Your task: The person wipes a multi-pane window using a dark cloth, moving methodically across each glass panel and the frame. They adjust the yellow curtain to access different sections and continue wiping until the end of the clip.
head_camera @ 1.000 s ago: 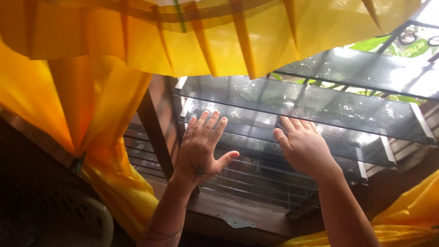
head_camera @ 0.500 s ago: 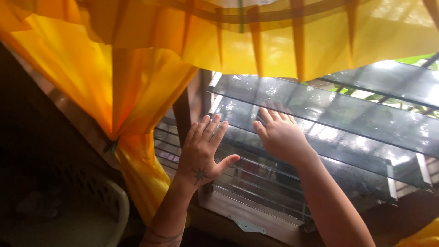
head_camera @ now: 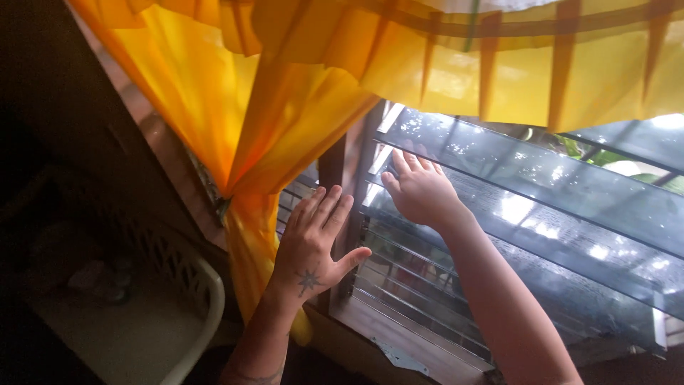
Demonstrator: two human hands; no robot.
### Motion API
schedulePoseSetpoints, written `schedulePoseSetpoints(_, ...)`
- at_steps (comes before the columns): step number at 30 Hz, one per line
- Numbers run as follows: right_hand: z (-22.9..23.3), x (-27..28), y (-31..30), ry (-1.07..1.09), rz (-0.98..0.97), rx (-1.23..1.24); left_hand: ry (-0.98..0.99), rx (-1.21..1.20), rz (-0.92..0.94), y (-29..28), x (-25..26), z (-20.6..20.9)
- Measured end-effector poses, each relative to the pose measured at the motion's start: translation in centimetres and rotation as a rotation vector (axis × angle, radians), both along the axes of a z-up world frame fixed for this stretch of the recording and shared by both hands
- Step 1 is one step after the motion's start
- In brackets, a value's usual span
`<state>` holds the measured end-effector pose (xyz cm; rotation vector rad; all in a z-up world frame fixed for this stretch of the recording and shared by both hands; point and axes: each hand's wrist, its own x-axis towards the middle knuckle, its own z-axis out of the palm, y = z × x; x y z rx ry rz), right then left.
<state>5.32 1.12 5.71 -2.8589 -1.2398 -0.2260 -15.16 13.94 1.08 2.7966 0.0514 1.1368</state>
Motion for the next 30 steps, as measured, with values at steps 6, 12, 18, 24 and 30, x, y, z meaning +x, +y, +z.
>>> schedulePoseSetpoints(6, -0.6, -2.9, 0.4, -0.112, 0.13, 0.121, -0.005, 0.036, 0.054, 0.7, -1.2, -0.5)
schedulePoseSetpoints(12, -2.7, -2.3, -1.4, -0.296, 0.296, 0.215, -0.013, 0.019, 0.022, 0.0, -0.5, -0.3)
schedulePoseSetpoints(18, -3.7, -2.0, -4.3, -0.204, 0.489, 0.257, -0.035, 0.002, -0.025, -1.3, 1.6, -0.7)
schedulePoseSetpoints(24, -3.3, -2.2, -9.3, -0.146, 0.455, 0.289, -0.071, 0.006, -0.107, -2.8, 3.8, -0.5)
schedulePoseSetpoints(30, -2.4, -3.4, -14.3, -0.196, 0.357, 0.28, -0.159, 0.057, -0.183, -5.4, 7.0, -0.8)
